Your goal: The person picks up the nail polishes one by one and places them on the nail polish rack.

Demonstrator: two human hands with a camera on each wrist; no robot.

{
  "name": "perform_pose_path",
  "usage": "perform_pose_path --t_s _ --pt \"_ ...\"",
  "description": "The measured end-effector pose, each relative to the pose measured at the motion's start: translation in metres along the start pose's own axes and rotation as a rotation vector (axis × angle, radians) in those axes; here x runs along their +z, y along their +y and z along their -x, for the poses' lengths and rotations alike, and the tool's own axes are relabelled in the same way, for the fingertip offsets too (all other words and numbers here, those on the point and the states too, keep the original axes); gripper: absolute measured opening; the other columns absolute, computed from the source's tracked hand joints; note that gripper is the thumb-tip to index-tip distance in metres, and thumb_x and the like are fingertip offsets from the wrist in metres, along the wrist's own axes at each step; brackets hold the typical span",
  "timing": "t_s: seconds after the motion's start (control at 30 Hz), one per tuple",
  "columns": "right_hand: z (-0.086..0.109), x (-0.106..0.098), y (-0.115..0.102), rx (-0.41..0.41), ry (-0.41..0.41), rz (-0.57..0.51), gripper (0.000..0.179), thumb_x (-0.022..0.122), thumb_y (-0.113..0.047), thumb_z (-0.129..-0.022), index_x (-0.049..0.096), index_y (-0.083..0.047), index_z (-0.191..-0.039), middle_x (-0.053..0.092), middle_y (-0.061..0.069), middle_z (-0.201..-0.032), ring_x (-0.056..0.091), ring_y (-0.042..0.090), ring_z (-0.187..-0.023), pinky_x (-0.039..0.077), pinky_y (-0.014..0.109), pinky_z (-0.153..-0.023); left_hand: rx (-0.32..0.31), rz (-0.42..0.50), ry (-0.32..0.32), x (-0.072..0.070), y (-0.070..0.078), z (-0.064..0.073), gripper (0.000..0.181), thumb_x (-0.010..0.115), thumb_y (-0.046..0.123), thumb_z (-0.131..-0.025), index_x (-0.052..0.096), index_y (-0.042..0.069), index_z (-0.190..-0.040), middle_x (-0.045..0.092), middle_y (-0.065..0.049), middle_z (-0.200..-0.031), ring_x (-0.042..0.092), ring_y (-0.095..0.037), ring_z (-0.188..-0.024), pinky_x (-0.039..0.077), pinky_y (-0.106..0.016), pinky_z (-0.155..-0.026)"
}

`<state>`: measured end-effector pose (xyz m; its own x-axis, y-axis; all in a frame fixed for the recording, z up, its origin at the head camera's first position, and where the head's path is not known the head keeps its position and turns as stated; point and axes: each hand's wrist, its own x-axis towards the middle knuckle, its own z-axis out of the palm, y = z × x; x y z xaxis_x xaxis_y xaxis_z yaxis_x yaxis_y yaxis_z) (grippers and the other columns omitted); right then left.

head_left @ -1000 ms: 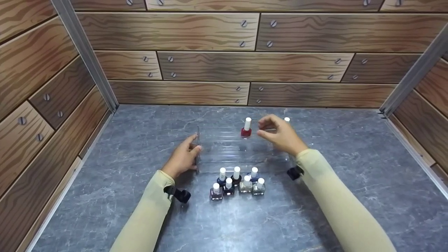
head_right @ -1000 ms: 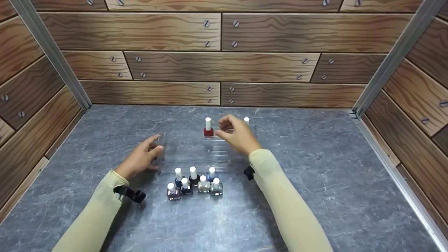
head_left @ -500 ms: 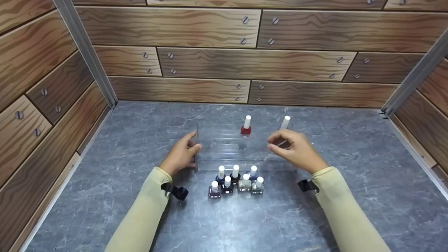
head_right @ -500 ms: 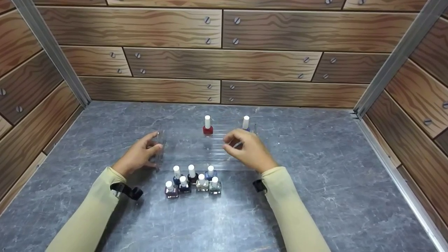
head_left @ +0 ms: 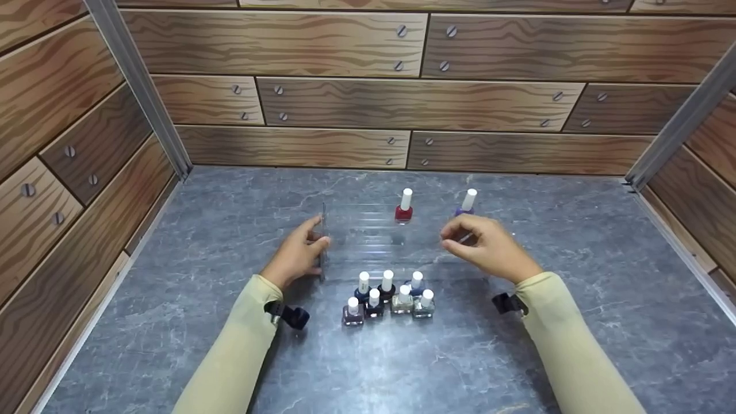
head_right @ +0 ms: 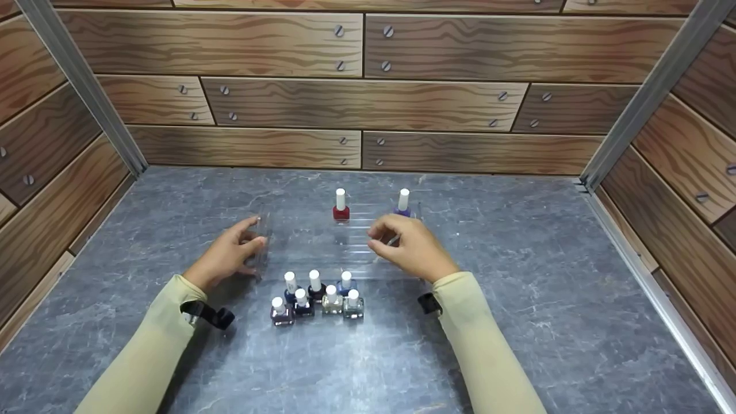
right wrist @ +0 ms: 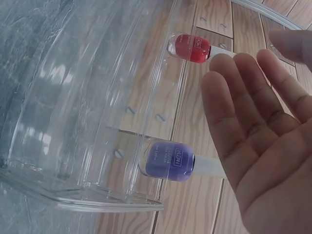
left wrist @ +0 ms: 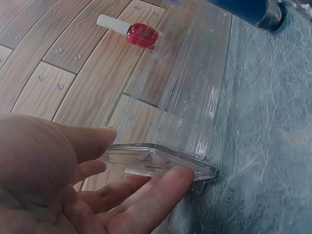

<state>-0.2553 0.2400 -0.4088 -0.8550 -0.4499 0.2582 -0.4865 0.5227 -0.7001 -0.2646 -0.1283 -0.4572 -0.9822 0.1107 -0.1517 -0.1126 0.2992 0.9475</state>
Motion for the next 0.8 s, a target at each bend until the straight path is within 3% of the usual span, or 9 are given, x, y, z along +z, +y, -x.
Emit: perform_pose_path --t_s 0.5,0.8 --pt "0.0008 0.0002 0.0040 0.021 -0.100 0.023 0.013 0.075 -0.017 -0.096 0.072 -0.009 -0.106 0.073 -0.001 -0.098 0.068 0.017 -0.087 0.062 0.029 -0.078 0.028 -0.027 0.014 -0.0003 -0.0029 0.0002 0.065 0.060 0.012 -0.106 0.030 0.012 -0.163 0.056 -0.025 -0.136 0.062 -0.039 -0.116 0.067 -0.039 -0.066" --pt "0.0016 -0.0004 0.0045 -0.007 -0.070 0.026 0.009 0.075 -0.010 -0.095 0.072 -0.008 -0.103 0.073 0.001 -0.096 0.067 0.016 -0.084 0.062 0.028 -0.076 0.020 -0.020 0.007 -0.0008 -0.0024 -0.0009 0.065 0.060 0.013 -0.106 0.030 0.014 -0.164 0.057 -0.023 -0.136 0.063 -0.038 -0.116 0.067 -0.039 -0.066"
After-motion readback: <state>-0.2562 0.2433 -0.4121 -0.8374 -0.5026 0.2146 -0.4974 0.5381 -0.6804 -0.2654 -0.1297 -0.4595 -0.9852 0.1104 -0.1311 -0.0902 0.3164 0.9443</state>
